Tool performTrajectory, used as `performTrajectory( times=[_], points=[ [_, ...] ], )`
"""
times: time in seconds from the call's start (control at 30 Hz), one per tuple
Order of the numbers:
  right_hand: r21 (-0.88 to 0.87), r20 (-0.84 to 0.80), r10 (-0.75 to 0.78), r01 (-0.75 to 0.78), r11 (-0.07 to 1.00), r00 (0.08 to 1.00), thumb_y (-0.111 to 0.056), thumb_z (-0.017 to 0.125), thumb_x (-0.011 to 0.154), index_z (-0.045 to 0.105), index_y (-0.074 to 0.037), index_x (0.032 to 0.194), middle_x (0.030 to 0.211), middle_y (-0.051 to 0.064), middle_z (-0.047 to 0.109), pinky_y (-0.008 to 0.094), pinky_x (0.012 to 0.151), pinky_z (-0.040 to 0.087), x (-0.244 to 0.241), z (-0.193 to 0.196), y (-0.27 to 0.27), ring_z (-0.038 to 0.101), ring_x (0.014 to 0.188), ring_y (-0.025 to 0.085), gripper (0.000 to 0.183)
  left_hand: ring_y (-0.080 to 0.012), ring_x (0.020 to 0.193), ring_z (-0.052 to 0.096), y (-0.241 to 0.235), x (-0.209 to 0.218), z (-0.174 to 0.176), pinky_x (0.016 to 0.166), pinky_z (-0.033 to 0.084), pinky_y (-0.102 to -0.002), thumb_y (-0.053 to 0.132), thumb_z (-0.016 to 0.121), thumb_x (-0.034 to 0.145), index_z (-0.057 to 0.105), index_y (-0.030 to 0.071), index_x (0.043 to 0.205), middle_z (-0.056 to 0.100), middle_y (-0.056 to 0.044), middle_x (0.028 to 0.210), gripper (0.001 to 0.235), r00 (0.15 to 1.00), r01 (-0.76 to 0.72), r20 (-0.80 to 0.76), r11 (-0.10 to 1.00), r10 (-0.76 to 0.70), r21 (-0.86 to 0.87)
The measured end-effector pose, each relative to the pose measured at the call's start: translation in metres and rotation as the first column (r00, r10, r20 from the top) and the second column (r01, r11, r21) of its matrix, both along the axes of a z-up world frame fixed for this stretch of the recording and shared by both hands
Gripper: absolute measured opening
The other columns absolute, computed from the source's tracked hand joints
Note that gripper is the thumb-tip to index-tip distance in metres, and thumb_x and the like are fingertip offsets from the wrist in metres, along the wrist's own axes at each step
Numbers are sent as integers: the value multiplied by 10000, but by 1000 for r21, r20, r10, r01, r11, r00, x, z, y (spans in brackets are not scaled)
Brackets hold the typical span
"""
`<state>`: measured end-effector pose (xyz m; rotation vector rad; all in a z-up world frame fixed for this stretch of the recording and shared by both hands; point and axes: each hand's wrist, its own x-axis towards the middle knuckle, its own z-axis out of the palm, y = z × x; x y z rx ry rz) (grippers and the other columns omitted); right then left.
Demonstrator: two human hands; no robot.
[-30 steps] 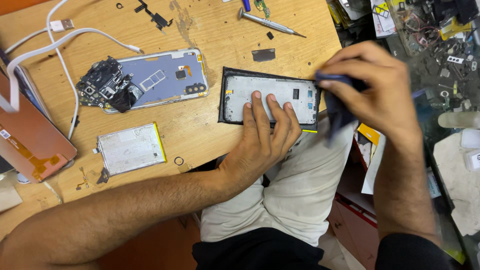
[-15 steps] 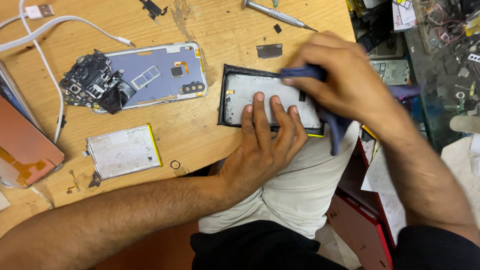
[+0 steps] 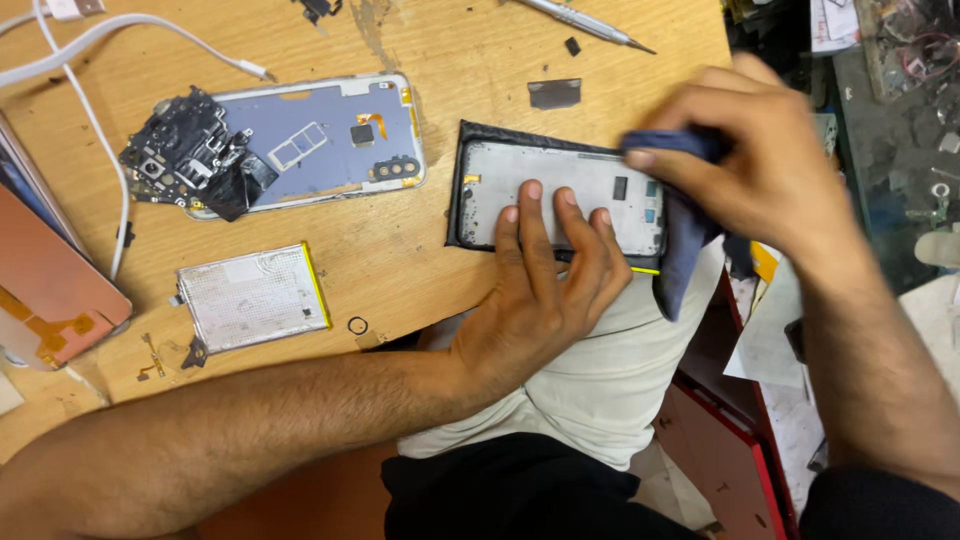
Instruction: The person applies adhesive to the edges of a smartphone frame and presses it down to secure it. They use a small tube to dispense glue and a cloth to wipe excess adhesive from the frame's surface.
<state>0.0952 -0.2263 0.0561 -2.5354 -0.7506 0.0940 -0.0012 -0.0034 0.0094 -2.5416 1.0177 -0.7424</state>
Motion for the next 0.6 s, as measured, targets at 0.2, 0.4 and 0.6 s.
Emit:
performTrajectory(
  times=[0.2,0.4,0.6],
  points=[
    [23,25,69,-70,997,997,-232,911,946,760,-104,986,961,26,709,358,841,451,12,-14,24,590,916,203,202,-529,1155,640,-4,-2,-2,933,608,-557,213,565,1096,617,42,1354,627,-254,1244,314,1000,-11,5,1000,11,6],
    [101,47,140,-144,985,989,-166,874,928,732,-71,950,948,49,690,376,848,453,15,-3,50,585,950,243,172,-524,1164,641,-1,-1,-2,933,605,-554,229,551,1121,615,64,1361,620,-246,1258,298,1000,3,-11,1000,-3,-21],
    [-44,46,41,-39,998,998,-191,896,887,749,-75,955,906,67,676,393,780,448,9,15,63,567,869,266,199,-533,1157,643,-5,-2,-8,950,610,-563,213,568,1120,633,55,1336,626,-243,1235,276,1000,-8,5,1000,8,-22]
  ],
)
